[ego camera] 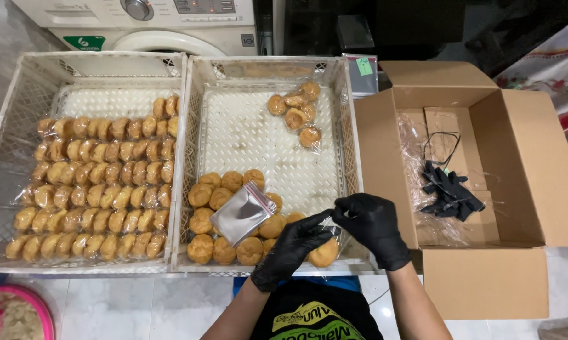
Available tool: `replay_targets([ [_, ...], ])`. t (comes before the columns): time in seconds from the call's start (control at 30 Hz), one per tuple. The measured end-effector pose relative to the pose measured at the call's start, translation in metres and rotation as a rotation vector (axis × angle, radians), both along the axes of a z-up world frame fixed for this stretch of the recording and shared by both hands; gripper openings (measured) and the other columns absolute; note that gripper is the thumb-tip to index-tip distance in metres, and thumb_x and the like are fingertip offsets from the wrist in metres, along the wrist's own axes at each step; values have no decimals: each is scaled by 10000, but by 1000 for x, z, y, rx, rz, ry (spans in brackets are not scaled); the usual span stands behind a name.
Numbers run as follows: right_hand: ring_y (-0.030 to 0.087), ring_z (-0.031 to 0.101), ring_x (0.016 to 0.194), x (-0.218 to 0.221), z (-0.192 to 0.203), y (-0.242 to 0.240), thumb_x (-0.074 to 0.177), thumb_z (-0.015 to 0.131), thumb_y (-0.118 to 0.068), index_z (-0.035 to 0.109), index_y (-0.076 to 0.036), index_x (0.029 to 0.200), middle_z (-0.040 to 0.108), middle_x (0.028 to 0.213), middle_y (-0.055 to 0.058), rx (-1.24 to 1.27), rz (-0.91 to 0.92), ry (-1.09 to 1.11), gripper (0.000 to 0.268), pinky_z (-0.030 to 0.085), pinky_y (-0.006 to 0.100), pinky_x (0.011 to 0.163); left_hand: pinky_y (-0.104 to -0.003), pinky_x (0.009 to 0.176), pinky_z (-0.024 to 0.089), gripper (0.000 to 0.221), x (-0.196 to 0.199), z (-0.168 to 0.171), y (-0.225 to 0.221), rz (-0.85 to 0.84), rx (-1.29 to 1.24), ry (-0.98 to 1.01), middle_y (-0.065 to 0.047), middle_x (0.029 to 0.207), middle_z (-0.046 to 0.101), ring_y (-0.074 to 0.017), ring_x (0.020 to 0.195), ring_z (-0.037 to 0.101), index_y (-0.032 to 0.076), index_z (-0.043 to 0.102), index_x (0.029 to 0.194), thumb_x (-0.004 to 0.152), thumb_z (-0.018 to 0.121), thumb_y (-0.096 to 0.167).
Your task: Packing small round pastries into individual plastic bags from a large tray.
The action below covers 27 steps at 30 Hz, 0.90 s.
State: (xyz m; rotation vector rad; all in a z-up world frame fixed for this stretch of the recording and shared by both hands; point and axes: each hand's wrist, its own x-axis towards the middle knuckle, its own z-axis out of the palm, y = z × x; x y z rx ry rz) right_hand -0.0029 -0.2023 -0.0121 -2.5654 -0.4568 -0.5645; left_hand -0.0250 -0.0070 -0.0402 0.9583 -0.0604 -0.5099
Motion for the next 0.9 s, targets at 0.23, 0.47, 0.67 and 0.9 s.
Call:
replay_targets([
  [0.23, 215, 709, 660, -6, 26, 0, 725, 897, -255, 799, -166, 842, 694, 671, 13, 101, 22, 72, 176, 575, 330, 608, -289, 955, 597, 515, 7, 11, -3, 20, 43, 9, -125, 1071, 778, -105, 988, 715, 21, 628, 1394, 897, 745, -44],
  [0.47, 205, 650, 622, -3, -9, -7, 770, 879, -360, 724, -190, 756, 610, 643, -28, -33, -7, -63, 230, 536, 307, 590, -382, 1018, 565, 461, 7, -3, -7, -11, -16, -49, -176, 1175, 748, -173, 1093, 679, -1, 633, 1384, 929, 703, -38],
  [0.67, 126, 685, 713, -10, -3, -47, 774, 843, -71, 783, -63, 889, 756, 773, 70, 834, -258, 161, 129, 546, 226, 795, -388, 1005, 576, 407, 9, 29, -1, 54, -14, -5, -207, 1126, 763, -197, 1055, 707, -22, 659, 1341, 938, 701, 9],
  [0.9, 137, 408, 718, 4, -43, -221, 917, 467, -206, 388, -204, 714, 383, 711, -36, 1443, 218, 149, 218, 317, 364, 745, -384, 1114, 472, 517, 17, 7, 6, -28, -40, -76, -172, 1370, 666, -310, 1276, 653, 4, 539, 1440, 964, 633, 183],
])
